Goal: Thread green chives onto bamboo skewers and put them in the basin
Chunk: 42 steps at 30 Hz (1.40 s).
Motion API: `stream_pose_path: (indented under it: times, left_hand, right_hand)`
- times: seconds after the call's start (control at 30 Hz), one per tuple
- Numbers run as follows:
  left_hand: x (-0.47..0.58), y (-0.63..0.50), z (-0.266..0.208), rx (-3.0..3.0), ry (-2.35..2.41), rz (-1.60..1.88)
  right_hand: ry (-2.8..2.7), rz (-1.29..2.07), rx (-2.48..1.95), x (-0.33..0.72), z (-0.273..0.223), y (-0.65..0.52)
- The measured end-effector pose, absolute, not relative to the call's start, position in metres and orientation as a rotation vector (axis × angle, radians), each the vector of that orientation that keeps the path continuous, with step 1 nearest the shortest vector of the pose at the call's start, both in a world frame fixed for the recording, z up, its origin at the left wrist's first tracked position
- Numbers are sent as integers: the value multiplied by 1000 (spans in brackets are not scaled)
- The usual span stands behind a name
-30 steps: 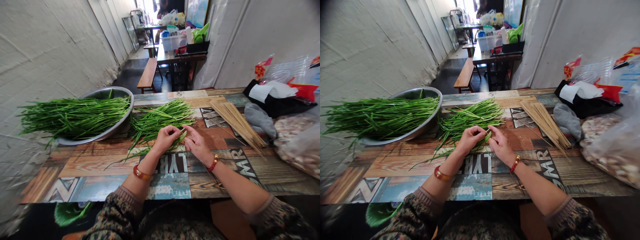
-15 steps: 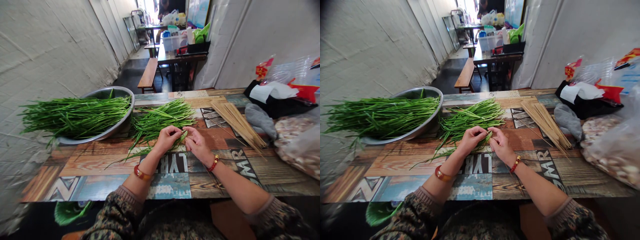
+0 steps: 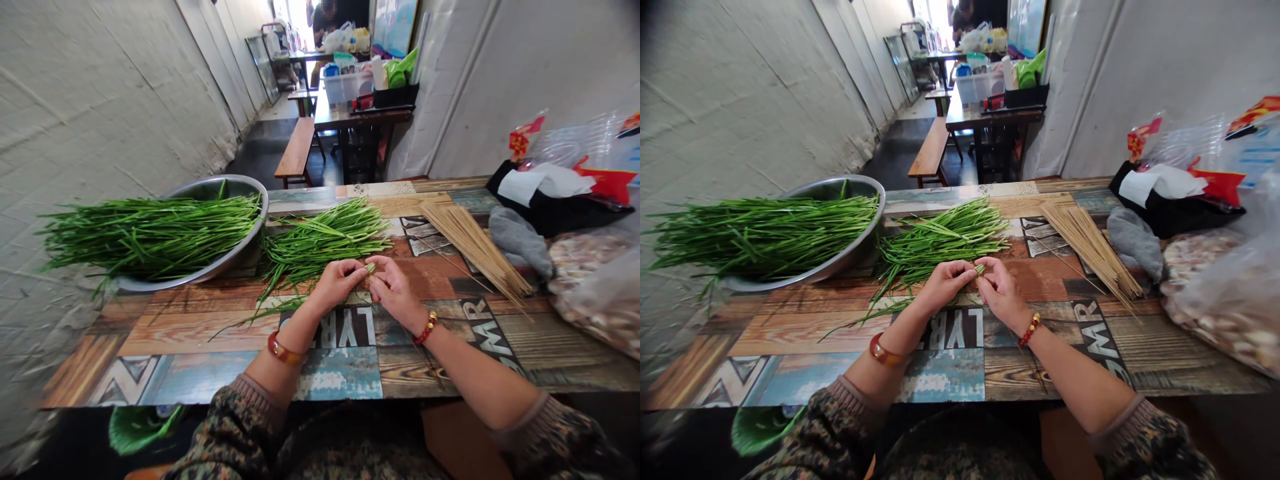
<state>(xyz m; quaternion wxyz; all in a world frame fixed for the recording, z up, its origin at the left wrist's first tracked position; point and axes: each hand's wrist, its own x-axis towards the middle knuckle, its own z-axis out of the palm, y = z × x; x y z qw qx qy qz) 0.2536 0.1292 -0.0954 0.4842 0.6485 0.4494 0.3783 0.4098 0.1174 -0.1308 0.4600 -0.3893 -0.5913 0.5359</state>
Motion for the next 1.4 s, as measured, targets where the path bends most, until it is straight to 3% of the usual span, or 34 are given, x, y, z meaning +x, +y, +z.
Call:
stream_pose_path:
  times: [0.3, 0.53, 0.83, 1.1, 1.4]
  left_hand:
    - [256, 128, -94, 1652, 1113, 891]
    - [232, 149, -103, 1919, 1543, 1169]
    - [234, 176, -86, 2369, 1943, 812]
    - [247, 183, -85, 2772, 1845, 370]
    - [246, 186, -83, 2936, 1759, 195]
  right_hand:
    - [-1447, 1321, -988, 410, -136, 119]
    - [-1444, 1340, -1002, 409, -131, 120]
    - [-1464, 1306, -962, 410, -131, 123]
    - [-1435, 1280, -931, 409, -131, 126]
    - [-1461, 1253, -941, 409, -133, 128]
